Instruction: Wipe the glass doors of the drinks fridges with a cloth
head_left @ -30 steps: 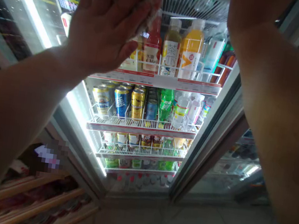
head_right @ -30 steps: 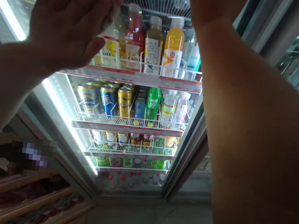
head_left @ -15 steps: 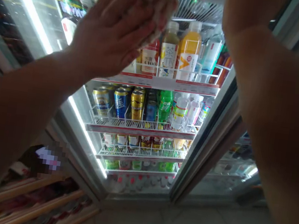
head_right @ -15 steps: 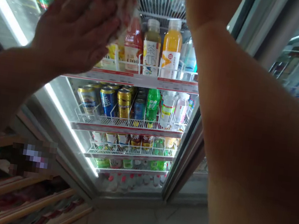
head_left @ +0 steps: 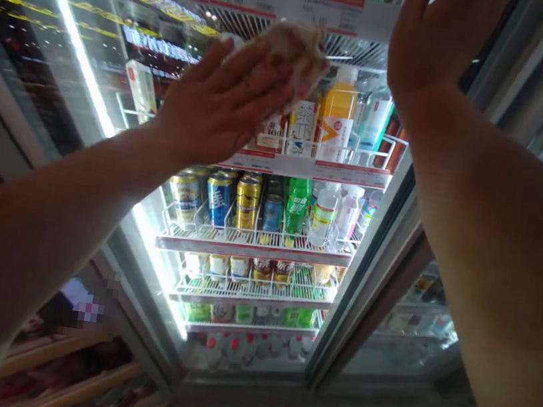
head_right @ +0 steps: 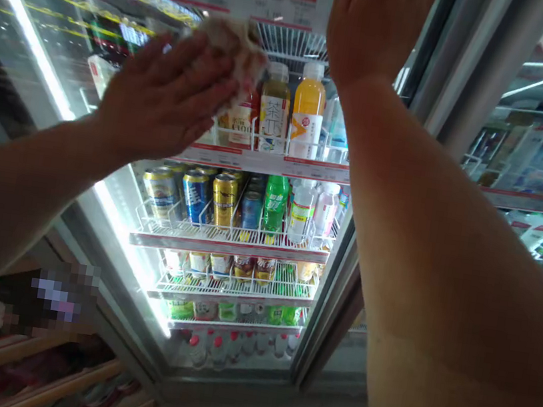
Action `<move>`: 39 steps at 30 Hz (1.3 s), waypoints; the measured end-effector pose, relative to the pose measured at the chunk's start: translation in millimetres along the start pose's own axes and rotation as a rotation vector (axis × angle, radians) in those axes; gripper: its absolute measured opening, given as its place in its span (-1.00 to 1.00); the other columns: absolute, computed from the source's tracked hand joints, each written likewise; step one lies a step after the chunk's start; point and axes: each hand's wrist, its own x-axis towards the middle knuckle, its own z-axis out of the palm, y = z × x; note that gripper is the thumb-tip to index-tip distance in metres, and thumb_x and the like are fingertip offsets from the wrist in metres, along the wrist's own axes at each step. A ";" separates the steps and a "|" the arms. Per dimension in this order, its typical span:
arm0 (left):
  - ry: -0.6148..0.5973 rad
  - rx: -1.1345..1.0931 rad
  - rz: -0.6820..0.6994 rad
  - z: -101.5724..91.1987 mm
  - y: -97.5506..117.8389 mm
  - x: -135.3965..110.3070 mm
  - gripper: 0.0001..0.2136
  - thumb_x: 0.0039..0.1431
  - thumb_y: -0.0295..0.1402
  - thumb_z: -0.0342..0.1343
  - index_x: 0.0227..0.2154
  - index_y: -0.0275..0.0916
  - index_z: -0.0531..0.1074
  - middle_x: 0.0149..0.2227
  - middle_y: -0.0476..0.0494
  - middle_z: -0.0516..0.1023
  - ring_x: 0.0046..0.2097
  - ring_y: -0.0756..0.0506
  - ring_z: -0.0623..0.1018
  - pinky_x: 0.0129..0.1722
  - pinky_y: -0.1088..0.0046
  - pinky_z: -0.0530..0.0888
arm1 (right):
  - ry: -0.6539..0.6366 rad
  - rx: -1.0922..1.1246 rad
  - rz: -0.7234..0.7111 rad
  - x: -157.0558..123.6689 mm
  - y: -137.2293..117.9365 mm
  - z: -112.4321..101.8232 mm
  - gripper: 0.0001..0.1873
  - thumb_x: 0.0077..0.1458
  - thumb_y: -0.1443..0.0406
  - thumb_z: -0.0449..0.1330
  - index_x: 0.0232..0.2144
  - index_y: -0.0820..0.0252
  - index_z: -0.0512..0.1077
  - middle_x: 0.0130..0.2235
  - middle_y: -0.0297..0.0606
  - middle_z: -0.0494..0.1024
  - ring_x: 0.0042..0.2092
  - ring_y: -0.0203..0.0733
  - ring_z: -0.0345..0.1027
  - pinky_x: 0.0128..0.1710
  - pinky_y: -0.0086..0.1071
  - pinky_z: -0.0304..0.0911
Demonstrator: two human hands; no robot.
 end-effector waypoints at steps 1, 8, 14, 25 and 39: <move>0.036 0.018 -0.059 -2.1 -10.5 0.2 -0.36 0.48 -0.04 -0.25 0.50 0.06 -0.32 0.52 0.14 -0.31 0.51 -0.21 -0.27 0.47 -0.03 -0.24 | 0.011 0.027 -0.028 -0.7 -1.2 -1.9 -0.40 0.02 0.29 0.02 0.07 0.16 0.59 0.12 -0.35 0.55 0.35 0.25 0.16 0.30 0.10 0.01; 0.115 -0.004 -0.212 8.3 4.6 -7.4 -0.31 0.47 0.08 -0.30 0.51 -0.05 -0.31 0.53 0.03 -0.33 0.51 -0.27 -0.32 0.47 -0.07 -0.22 | -0.016 0.006 -0.014 -1.7 -15.3 -10.2 -0.33 -0.03 0.36 0.00 0.13 0.24 0.55 0.20 -0.34 0.49 0.32 0.15 0.24 0.30 -0.01 0.06; 0.028 0.006 -0.047 1.0 -14.2 -16.5 -0.38 0.49 0.04 -0.34 0.50 0.00 -0.22 0.53 0.07 -0.24 0.51 -0.25 -0.27 0.45 -0.11 -0.20 | -0.141 -0.040 0.114 0.8 -30.3 -21.3 -0.36 -0.01 0.35 0.04 0.13 0.25 0.55 0.17 -0.32 0.52 0.42 0.15 0.05 0.39 -0.05 -0.11; 0.250 0.000 -0.364 14.8 6.7 21.8 -0.24 0.40 0.16 -0.48 0.51 -0.16 -0.17 0.53 -0.01 -0.21 0.52 -0.18 -0.24 0.49 0.23 -0.23 | -0.442 -0.054 -0.303 -11.4 -49.4 -34.5 -0.39 0.38 0.19 -0.05 0.38 0.31 0.22 0.39 -0.18 0.27 0.43 0.02 0.08 0.46 -0.06 -0.10; 0.532 -0.350 -0.388 10.0 59.7 140.6 -0.40 0.47 -0.02 -0.77 0.45 -0.08 -0.34 0.50 0.18 -0.25 0.48 -0.05 -0.26 0.46 0.45 -0.07 | -0.526 -0.038 -0.373 -17.4 -51.7 -37.0 -0.31 0.43 -0.04 -0.07 0.42 0.20 0.17 0.37 -0.22 0.29 0.40 0.02 0.12 0.40 -0.14 0.00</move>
